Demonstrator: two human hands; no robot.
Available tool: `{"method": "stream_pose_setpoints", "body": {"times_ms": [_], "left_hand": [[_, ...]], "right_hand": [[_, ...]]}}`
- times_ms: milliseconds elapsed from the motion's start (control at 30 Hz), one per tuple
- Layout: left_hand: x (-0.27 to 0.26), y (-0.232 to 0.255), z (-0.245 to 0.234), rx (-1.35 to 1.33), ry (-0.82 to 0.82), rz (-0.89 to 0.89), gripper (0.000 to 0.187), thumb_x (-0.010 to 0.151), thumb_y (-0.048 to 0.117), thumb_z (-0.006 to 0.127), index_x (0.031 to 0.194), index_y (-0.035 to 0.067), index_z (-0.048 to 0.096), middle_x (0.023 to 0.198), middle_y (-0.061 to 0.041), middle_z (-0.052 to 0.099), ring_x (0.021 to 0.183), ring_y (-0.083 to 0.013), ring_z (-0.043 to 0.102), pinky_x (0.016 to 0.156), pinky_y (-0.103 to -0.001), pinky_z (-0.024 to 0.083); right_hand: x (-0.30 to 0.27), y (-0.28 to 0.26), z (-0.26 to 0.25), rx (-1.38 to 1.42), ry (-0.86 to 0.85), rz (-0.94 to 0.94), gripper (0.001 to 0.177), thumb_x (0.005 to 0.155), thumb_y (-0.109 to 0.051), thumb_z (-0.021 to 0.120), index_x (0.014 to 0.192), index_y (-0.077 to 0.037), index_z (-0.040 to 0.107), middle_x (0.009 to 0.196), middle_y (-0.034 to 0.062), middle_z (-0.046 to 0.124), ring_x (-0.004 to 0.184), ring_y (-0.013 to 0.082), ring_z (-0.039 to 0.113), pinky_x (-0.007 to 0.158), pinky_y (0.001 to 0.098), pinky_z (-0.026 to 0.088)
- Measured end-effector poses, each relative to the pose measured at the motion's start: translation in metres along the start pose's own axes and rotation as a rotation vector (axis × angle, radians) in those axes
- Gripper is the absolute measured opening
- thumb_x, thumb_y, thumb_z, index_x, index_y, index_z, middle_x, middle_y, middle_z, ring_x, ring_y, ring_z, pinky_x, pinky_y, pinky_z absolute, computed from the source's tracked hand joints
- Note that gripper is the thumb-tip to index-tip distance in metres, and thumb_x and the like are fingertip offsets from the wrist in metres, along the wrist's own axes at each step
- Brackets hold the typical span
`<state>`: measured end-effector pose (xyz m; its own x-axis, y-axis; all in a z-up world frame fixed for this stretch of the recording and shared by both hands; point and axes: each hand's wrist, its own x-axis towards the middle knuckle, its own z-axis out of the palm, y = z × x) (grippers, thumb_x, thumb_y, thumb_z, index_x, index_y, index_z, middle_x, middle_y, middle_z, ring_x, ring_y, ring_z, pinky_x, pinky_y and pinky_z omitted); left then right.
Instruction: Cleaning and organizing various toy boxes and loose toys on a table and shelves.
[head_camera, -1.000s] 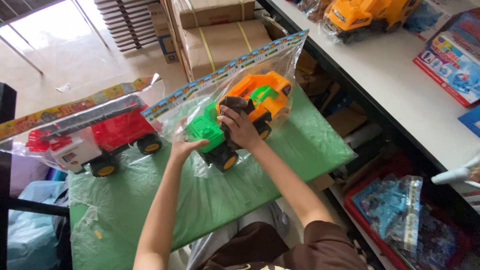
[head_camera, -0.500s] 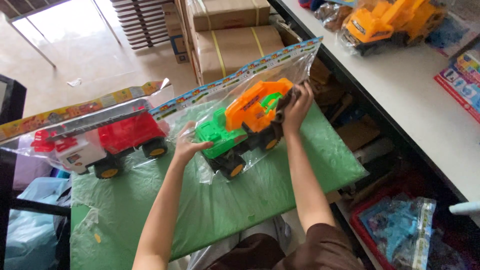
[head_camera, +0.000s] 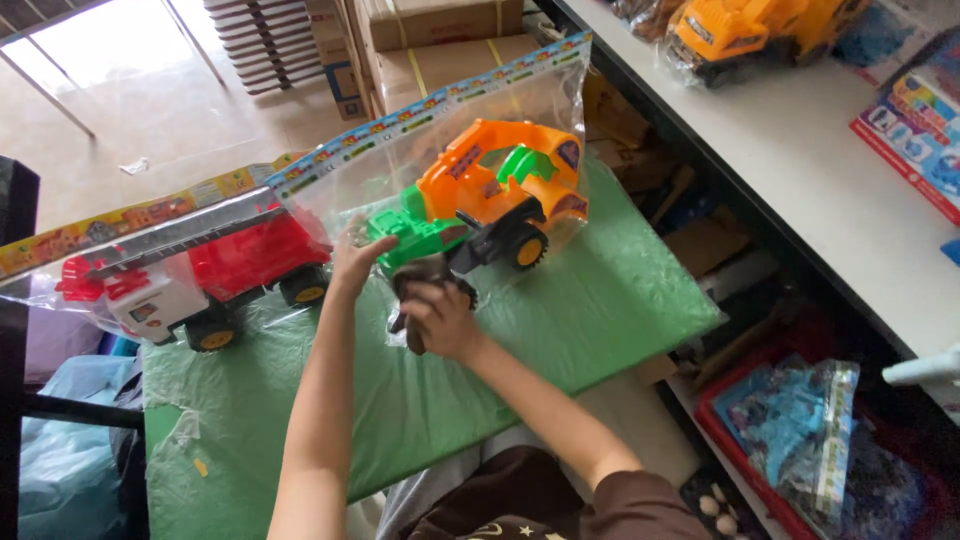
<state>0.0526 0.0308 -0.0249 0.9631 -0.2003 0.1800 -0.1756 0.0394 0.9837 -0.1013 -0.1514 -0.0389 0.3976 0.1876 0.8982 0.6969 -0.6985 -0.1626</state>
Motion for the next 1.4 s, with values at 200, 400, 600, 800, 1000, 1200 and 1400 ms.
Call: {"method": "stream_pose_setpoints", "body": {"times_ms": [200, 400, 600, 800, 1000, 1200, 1400], "left_hand": [[0.017, -0.047, -0.005, 0.111, 0.020, 0.098, 0.101, 0.071, 0.026, 0.094, 0.150, -0.009, 0.040, 0.140, -0.019, 0.060, 0.125, -0.0262, 0.061, 0.104, -0.035, 0.049], [0.015, -0.038, -0.004, 0.128, -0.013, 0.051, 0.104, 0.066, 0.028, 0.093, 0.149, -0.009, 0.044, 0.134, -0.020, 0.065, 0.120, -0.0264, 0.065, 0.101, -0.035, 0.052], [0.011, -0.040, -0.004, 0.102, 0.042, 0.040, 0.102, 0.069, 0.026, 0.093, 0.151, -0.005, 0.041, 0.137, -0.019, 0.063, 0.123, -0.0270, 0.063, 0.103, -0.036, 0.051], [-0.020, -0.029, -0.015, -0.154, 0.019, 0.027, 0.092, 0.073, 0.020, 0.087, 0.152, -0.003, 0.044, 0.135, -0.017, 0.062, 0.121, -0.0269, 0.063, 0.102, -0.037, 0.052], [-0.046, -0.050, 0.008, -0.210, 0.081, 0.143, 0.084, 0.072, 0.013, 0.089, 0.143, 0.002, 0.046, 0.131, -0.011, 0.062, 0.119, -0.0222, 0.062, 0.101, -0.036, 0.052], [-0.077, -0.008, 0.047, -0.026, 0.011, 0.245, 0.082, 0.071, 0.021, 0.092, 0.139, 0.000, 0.050, 0.125, -0.012, 0.065, 0.114, -0.0229, 0.065, 0.100, -0.035, 0.054], [-0.113, -0.012, 0.061, 0.340, 0.184, 0.587, 0.127, 0.060, 0.033, 0.098, 0.158, -0.006, 0.027, 0.149, -0.025, 0.048, 0.136, -0.0362, 0.048, 0.114, -0.045, 0.040]], "right_hand": [[-0.049, 0.076, -0.004, -0.096, -0.073, 0.028, 0.034, 0.089, -0.016, 0.072, 0.118, -0.019, 0.055, 0.132, 0.0083, 0.058, 0.121, 0.0316, 0.059, 0.104, 0.0490, 0.041], [-0.044, 0.131, -0.054, -0.288, 0.060, 0.215, 0.034, 0.093, -0.011, 0.066, 0.123, -0.010, 0.052, 0.134, 0.0157, 0.047, 0.122, 0.0400, 0.049, 0.104, 0.0524, 0.039], [-0.071, 0.185, -0.048, -0.247, 0.124, 0.452, 0.023, 0.101, -0.004, 0.056, 0.122, -0.012, 0.057, 0.139, 0.0132, 0.051, 0.134, 0.0374, 0.048, 0.115, 0.0530, 0.039], [-0.098, 0.173, -0.113, -0.742, -0.397, 0.786, 0.045, 0.092, -0.019, 0.064, 0.137, -0.015, 0.058, 0.147, 0.0140, 0.048, 0.131, 0.0443, 0.042, 0.111, 0.0548, 0.034], [-0.063, 0.127, -0.142, -0.563, -0.223, 0.697, 0.065, 0.082, -0.037, 0.078, 0.138, -0.013, 0.055, 0.145, 0.0186, 0.046, 0.125, 0.0435, 0.050, 0.107, 0.0589, 0.040], [-0.029, 0.109, -0.104, 0.215, -0.089, 0.887, 0.082, 0.089, -0.040, 0.080, 0.151, -0.006, 0.038, 0.144, 0.0192, 0.046, 0.105, 0.0241, 0.070, 0.086, 0.0359, 0.059], [-0.023, 0.096, -0.095, 0.082, -0.144, 1.045, 0.081, 0.089, -0.041, 0.078, 0.153, -0.010, 0.039, 0.140, 0.0197, 0.047, 0.098, 0.0256, 0.070, 0.089, 0.0384, 0.055]]}}
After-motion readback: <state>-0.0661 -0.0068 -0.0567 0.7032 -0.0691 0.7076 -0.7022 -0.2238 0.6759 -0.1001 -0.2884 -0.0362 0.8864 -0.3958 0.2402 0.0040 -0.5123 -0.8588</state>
